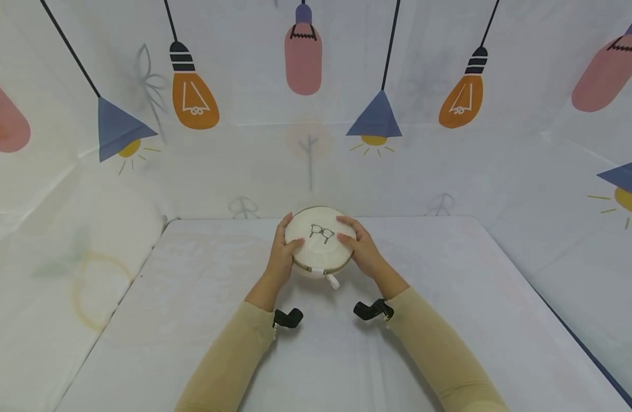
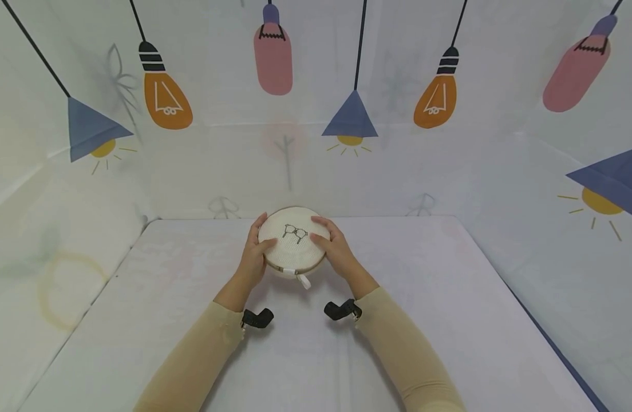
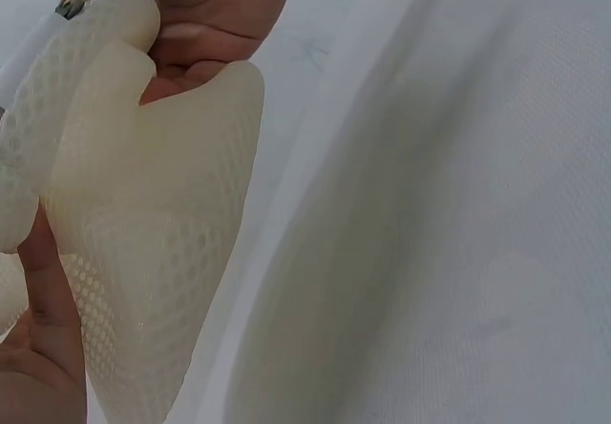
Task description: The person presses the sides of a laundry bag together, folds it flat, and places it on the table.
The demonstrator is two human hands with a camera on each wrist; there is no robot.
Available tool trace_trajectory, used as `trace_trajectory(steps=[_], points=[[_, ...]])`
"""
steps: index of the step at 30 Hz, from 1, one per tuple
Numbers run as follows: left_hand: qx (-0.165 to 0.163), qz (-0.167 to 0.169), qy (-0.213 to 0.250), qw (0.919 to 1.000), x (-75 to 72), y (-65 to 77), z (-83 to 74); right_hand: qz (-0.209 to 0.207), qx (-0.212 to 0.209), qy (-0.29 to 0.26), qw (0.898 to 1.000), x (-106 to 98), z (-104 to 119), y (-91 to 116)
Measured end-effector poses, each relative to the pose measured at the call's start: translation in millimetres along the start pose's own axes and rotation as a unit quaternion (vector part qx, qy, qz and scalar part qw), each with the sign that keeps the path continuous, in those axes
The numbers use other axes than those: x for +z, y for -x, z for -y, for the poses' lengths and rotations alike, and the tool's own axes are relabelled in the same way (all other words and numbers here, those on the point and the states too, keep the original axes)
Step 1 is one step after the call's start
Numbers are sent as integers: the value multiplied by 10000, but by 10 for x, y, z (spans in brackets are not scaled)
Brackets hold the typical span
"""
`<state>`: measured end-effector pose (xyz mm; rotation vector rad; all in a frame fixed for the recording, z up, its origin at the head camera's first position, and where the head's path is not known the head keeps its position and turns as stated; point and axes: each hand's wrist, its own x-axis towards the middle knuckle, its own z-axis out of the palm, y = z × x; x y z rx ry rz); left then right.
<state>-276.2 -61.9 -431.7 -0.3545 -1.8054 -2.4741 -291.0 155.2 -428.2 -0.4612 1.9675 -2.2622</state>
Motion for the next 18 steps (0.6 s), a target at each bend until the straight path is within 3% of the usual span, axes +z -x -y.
trace_trajectory(steps=[18], points=[[-364,622,-224,9971,-88,-10,88,173,193,168,9995,-30,-14,16]])
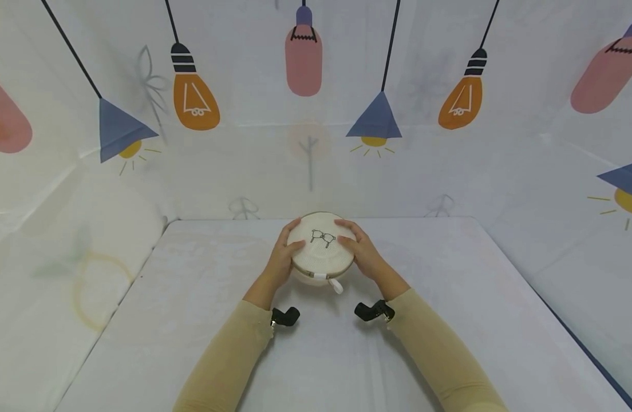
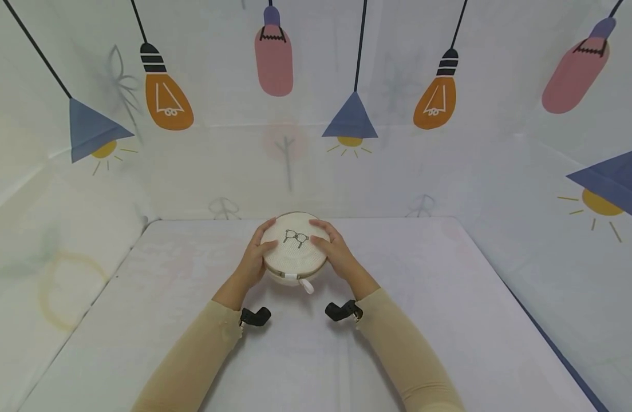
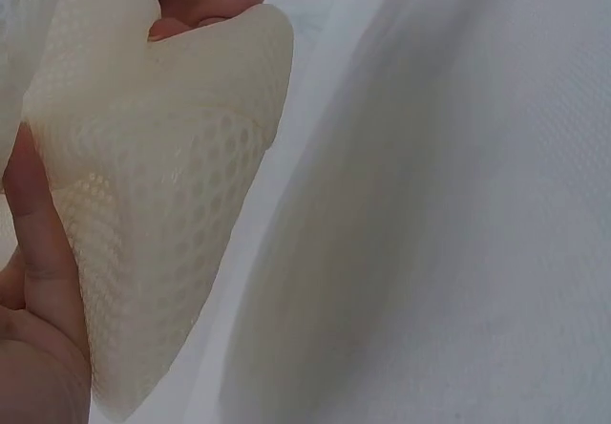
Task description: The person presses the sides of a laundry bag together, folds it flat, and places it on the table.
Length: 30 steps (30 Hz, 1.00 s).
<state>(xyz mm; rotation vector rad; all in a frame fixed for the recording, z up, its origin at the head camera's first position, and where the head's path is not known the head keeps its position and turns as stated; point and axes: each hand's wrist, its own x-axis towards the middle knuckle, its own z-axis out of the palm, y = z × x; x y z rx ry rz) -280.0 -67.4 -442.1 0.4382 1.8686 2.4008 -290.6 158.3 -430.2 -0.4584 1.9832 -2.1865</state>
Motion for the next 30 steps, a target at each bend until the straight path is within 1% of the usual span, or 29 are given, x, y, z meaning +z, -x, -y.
trace_trajectory(steps=[6,13,16,23,26,30], points=[[-170,49,117,9998,24,2,14,-69,-81,247,9996,-24,-24,-15],[-369,38,111,9993,37,17,39,-114,50,305,9995,-40,-54,-17],[-391,55,74,9992,41,26,39,-127,106,309,9994,-36,-52,-10],[-405,116,-17,9991,34,30,37,-1,43,266,9996,-42,-35,11],[-394,148,40,9991,30,23,40,-7,6,203,9998,-44,-35,13],[-402,132,111,9990,40,18,38,-113,-13,37,9999,-35,-40,17]])
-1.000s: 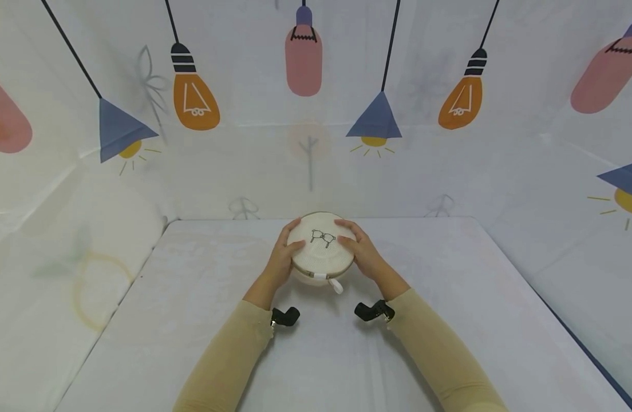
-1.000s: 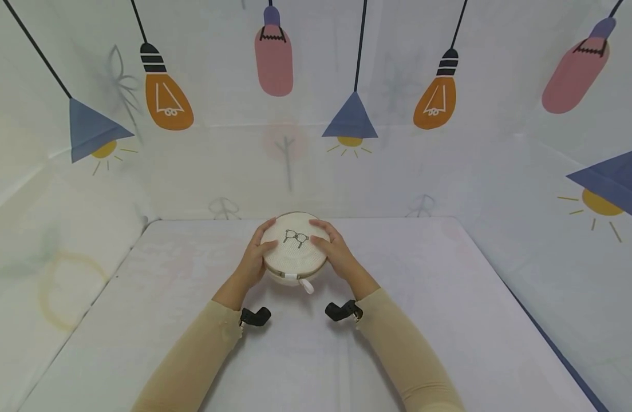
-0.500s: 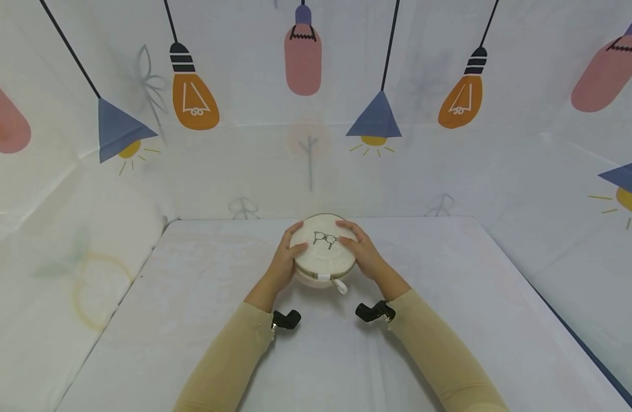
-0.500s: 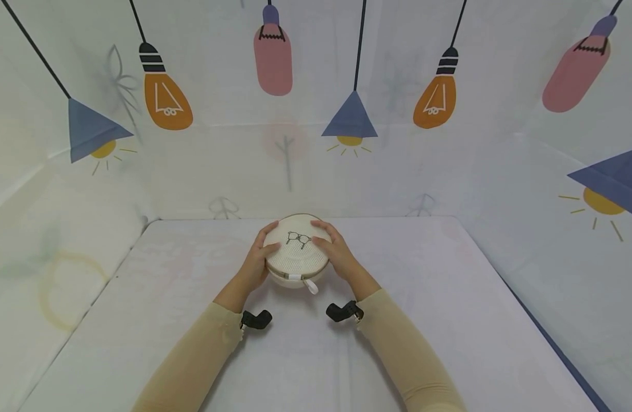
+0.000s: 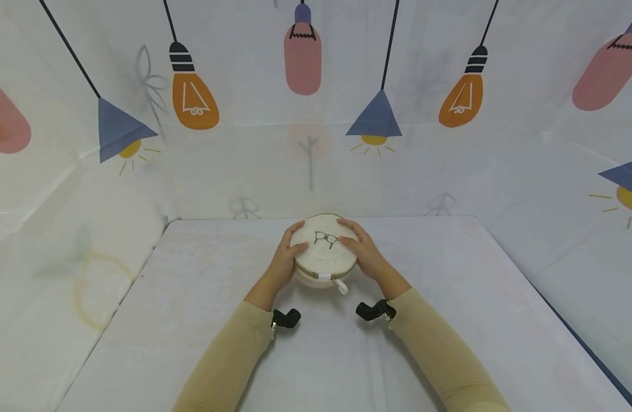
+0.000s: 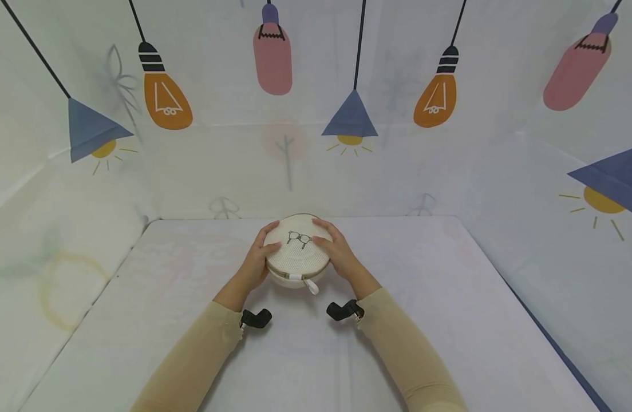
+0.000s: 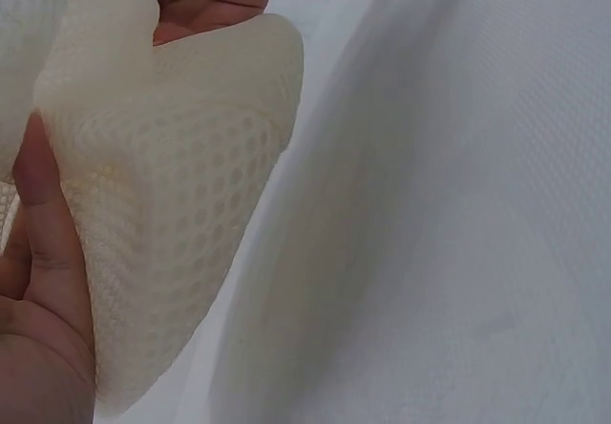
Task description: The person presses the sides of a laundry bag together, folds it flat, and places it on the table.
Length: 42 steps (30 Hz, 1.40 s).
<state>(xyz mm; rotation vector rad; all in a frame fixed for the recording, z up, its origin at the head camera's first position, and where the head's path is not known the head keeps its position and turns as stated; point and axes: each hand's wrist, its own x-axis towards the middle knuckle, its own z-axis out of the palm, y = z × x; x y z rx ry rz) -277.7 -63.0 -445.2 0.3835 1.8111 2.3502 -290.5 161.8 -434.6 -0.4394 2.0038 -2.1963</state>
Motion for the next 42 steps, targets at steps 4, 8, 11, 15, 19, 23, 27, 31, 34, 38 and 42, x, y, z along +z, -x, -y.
trace_trajectory(steps=[4,8,11,15,19,23,27,31,34,38,42], points=[[-7,-74,18,10000,18,-1,-6,-170,91,-285,9994,10,-6,8],[41,-95,25,9999,26,6,-12,-290,141,-550,9980,17,-5,10],[55,-65,187,9998,25,19,-16,-379,80,-682,9969,17,-3,4],[-17,-134,458,9989,24,35,-11,-624,28,-827,9946,3,-10,-7],[-34,-173,337,9993,31,43,1,-854,86,-947,9918,-11,-25,-19],[-69,-222,-217,9995,32,43,20,-988,101,-968,9903,1,-34,-27],[-306,-312,-906,9949,46,60,9,-1047,118,-832,9909,8,-45,-43],[-477,-286,-1013,9933,76,71,-21,-982,257,-623,9929,20,-48,-56],[-436,-332,-617,9966,79,60,-22,-940,412,-507,9934,38,-47,-54],[-294,-457,14,9985,57,40,-16,-902,589,-435,9932,52,-40,-34],[-239,-547,415,9974,50,43,-38,-735,639,-315,9948,41,-28,-15]])
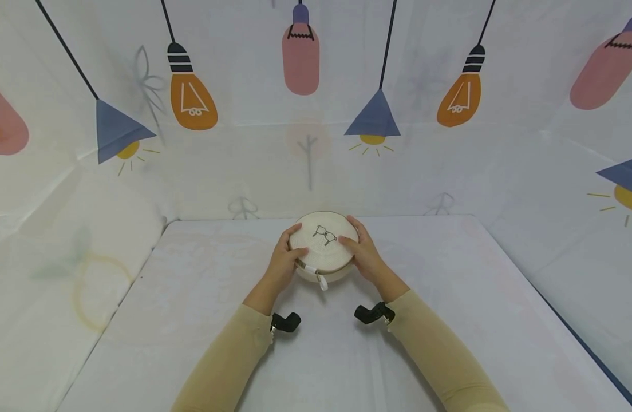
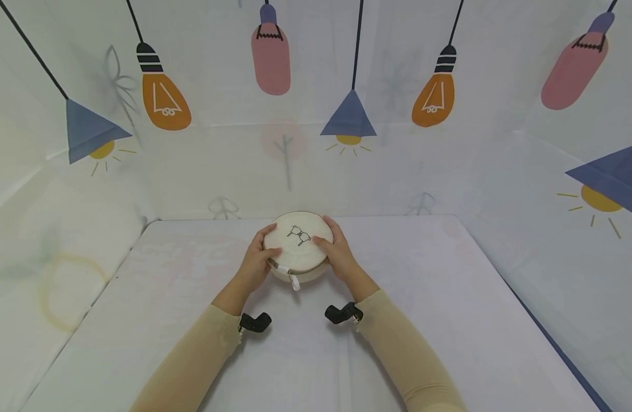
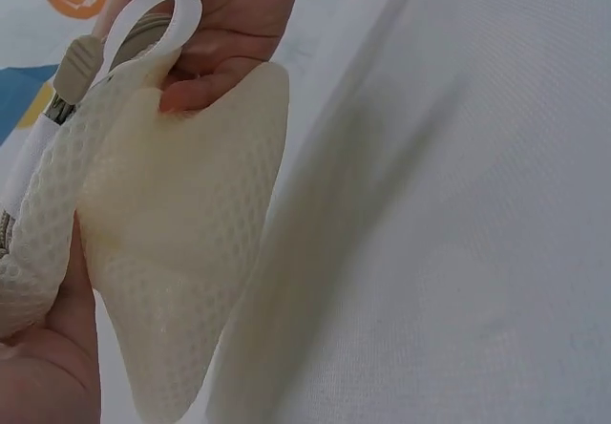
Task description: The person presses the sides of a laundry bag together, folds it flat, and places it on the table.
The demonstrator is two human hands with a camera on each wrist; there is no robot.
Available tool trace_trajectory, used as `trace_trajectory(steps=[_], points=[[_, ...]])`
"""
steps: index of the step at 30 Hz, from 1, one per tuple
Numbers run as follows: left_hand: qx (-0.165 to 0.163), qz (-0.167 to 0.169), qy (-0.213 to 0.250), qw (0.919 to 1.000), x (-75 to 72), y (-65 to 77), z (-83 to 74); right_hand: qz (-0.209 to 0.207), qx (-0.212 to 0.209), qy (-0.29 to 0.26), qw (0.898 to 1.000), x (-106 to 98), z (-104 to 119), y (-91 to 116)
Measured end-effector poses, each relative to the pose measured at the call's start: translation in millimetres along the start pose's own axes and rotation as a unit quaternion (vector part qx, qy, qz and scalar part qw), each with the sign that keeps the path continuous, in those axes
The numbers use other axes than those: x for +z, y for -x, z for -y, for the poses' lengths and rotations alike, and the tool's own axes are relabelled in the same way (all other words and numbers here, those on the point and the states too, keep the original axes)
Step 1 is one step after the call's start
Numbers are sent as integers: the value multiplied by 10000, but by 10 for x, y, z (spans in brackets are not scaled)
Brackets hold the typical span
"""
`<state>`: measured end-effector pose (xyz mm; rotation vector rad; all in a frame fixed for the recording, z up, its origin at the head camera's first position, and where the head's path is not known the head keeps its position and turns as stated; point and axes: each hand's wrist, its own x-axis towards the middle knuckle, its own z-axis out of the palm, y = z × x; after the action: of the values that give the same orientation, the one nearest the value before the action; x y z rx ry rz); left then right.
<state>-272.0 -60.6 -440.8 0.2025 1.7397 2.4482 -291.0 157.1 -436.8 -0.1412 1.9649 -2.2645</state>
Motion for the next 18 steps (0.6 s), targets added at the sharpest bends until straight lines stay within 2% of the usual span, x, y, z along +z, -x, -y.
trace_trajectory(steps=[9,18], points=[[79,144,436,9989,-8,2,-2,457,6,-45,9989,-58,7,-6],[123,237,562,9981,-24,-16,31,577,81,-148,9982,-78,8,1]])
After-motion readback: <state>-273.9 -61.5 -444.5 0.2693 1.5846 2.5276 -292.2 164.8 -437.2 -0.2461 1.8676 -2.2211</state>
